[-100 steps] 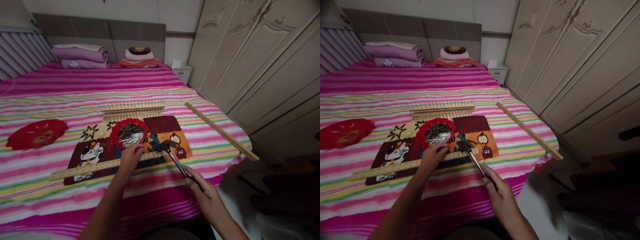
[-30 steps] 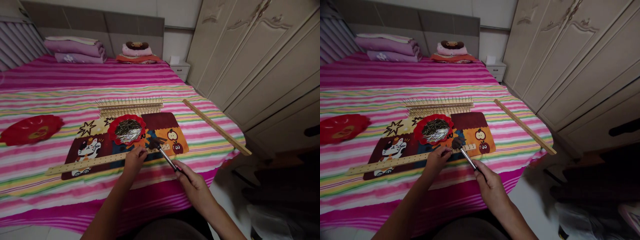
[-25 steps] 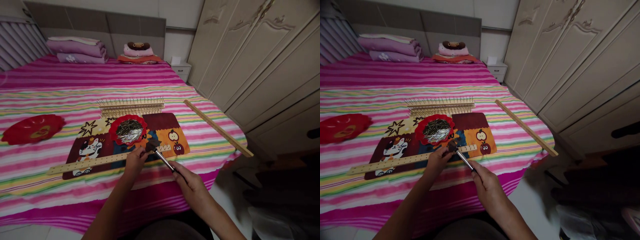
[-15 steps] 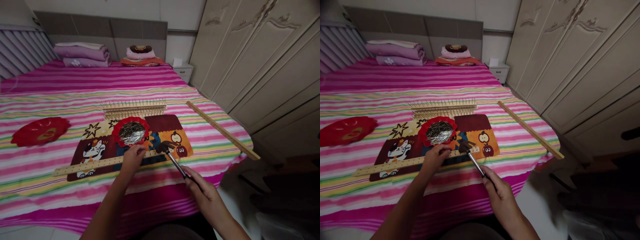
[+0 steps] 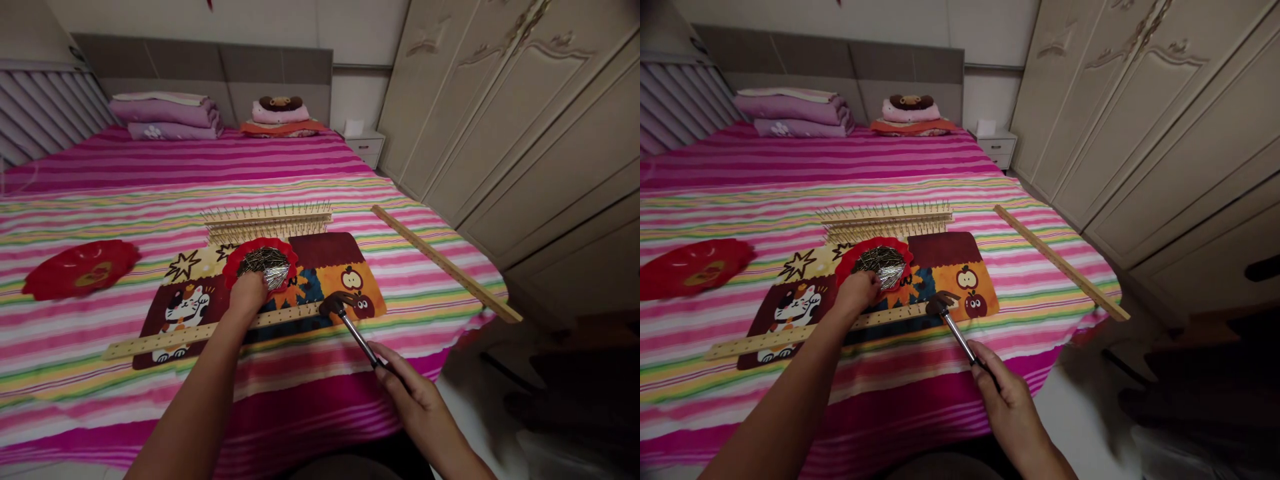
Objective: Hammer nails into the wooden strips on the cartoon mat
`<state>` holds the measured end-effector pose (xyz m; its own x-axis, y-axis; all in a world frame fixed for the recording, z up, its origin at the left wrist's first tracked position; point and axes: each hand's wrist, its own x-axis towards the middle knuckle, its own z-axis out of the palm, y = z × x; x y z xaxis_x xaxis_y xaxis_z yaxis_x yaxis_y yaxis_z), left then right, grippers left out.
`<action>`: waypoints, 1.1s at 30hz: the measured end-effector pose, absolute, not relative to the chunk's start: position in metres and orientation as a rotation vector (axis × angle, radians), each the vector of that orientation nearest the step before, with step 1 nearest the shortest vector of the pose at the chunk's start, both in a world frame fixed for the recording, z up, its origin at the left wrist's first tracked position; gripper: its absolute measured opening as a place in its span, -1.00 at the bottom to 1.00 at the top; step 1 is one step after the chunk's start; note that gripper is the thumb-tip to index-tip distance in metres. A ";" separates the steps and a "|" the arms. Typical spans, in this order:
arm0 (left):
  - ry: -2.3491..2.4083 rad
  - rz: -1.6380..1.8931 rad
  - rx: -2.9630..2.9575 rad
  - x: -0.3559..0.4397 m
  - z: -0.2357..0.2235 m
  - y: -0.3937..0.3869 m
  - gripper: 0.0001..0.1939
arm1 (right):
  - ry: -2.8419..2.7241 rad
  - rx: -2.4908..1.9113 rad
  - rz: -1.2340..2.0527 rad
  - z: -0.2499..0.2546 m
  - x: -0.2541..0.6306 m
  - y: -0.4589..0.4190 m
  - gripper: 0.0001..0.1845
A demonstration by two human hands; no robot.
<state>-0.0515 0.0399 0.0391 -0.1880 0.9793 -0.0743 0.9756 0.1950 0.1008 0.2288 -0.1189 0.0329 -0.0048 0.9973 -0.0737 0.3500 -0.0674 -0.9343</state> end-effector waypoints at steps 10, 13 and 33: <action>2.117 0.697 1.731 -0.069 0.042 0.030 -0.87 | -1.469 -1.521 1.120 0.030 0.229 -0.120 -0.52; 1.917 0.958 1.525 -0.071 0.042 0.022 -0.83 | -1.474 -1.515 1.141 0.028 0.229 -0.121 -0.52; 1.243 1.255 0.711 -0.050 0.034 -0.030 -0.64 | -1.430 -1.516 1.118 0.034 0.225 -0.122 -0.53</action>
<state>-0.0501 -0.0302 0.0337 -0.1416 0.9465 -0.2901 -0.2992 0.2384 0.9239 0.2246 -0.1221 0.0341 -0.0096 0.9954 -0.0955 0.3330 -0.0869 -0.9389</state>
